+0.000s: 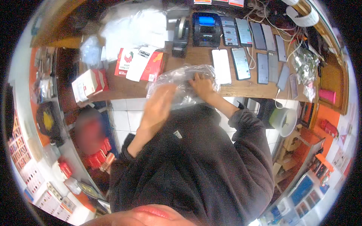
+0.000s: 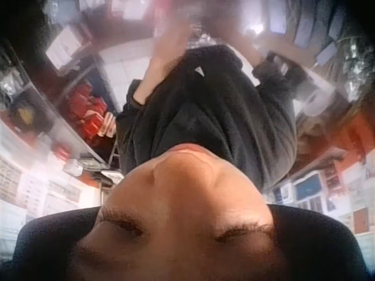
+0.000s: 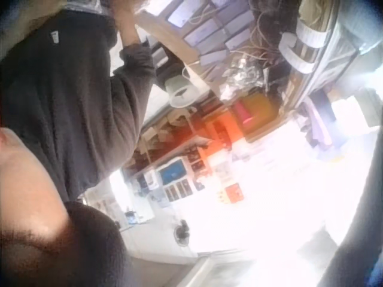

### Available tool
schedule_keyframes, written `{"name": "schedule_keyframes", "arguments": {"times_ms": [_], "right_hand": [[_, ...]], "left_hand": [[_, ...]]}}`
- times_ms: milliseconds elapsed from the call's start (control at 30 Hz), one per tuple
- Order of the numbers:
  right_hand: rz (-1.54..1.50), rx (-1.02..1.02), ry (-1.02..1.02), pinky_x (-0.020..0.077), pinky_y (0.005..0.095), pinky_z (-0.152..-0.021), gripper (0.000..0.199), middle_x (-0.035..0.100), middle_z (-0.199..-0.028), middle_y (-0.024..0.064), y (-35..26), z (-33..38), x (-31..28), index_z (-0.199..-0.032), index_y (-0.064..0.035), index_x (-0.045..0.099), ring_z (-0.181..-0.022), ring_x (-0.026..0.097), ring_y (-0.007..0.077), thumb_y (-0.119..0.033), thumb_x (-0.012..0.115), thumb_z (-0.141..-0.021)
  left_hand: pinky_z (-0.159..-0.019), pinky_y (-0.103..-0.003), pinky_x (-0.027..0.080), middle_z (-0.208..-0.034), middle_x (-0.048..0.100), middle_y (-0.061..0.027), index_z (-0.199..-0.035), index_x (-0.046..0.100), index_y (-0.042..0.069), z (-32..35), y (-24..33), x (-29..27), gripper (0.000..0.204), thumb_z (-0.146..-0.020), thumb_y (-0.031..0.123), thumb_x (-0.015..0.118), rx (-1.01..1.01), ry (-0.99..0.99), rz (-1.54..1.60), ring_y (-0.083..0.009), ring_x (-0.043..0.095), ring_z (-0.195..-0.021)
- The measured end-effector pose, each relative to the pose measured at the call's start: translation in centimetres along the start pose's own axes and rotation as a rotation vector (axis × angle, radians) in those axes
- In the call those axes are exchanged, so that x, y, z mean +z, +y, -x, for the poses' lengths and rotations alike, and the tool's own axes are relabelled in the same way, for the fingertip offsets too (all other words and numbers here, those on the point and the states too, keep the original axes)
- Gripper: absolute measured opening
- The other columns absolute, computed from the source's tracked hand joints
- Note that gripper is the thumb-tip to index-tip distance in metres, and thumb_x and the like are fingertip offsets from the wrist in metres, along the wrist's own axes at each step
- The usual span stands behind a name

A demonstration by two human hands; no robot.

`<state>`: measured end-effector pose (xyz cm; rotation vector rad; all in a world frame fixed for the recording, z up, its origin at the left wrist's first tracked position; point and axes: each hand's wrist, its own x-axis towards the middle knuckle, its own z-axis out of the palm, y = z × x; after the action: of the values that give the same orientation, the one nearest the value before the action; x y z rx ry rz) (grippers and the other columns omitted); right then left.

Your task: The person prepares a food box by adding items, closes the box, places it in a plastic bag along with other food boxes and a small container, and then scoops ice from a freezer into a plastic cup.

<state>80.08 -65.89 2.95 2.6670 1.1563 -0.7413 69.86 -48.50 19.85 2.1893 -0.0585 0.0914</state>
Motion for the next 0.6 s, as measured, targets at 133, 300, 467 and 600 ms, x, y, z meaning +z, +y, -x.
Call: {"name": "schedule_keyframes", "arguments": {"times_ms": [133,300,467,600], "right_hand": [[0.177,0.061,0.212,0.0493,0.0462,-0.075,0.044,0.038,-0.134,0.0138,0.2,0.3,-1.2,-0.121,-0.0165,0.049,-0.113,0.048,0.0338,-0.017,0.06,-0.079],[-0.406,0.062,0.114,0.0494,0.0433,-0.077,0.038,0.054,-0.117,0.0129,2.4,0.0,-4.9,-0.116,-0.0111,0.054,-0.102,0.056,0.0318,-0.012,0.061,-0.079],[-1.934,-0.072,0.094,0.0499,0.031,-0.082,0.041,0.06,-0.106,0.0148,-0.8,0.3,-11.9,-0.121,0.0,0.048,-0.093,0.06,0.021,-0.016,0.061,-0.086],[-1.793,0.095,-0.22,0.0448,0.035,-0.089,0.052,0.058,-0.11,0.0174,-7.2,-5.5,-11.6,-0.12,0.0031,0.048,-0.104,0.055,0.0243,-0.032,0.061,-0.085]], "left_hand": [[-0.095,-0.04,0.039,-0.134,0.036,-0.0214,-0.135,0.032,0.007,-0.1,-11.2,9.1,0.055,-0.082,0.002,0.047,-0.169,-0.405,-0.131,-0.0372,0.041,-0.12],[-0.097,-0.042,0.038,-0.136,0.034,-0.0223,-0.137,0.028,0.008,-0.5,-13.0,8.1,0.06,-0.083,0.008,0.053,0.026,-0.535,-0.093,-0.0358,0.041,-0.121],[-0.085,-0.031,0.045,-0.1,0.064,-0.0167,-0.113,0.058,0.002,-6.0,-4.1,-8.4,0.033,-0.085,0.021,0.059,-0.437,-0.228,0.184,-0.0185,0.06,-0.095],[-0.092,-0.03,0.039,-0.12,0.054,-0.0135,-0.124,0.049,-0.002,-3.5,-20.2,-13.3,0.055,-0.089,0.04,0.052,-0.657,0.163,0.509,-0.0182,0.053,-0.107]]}}
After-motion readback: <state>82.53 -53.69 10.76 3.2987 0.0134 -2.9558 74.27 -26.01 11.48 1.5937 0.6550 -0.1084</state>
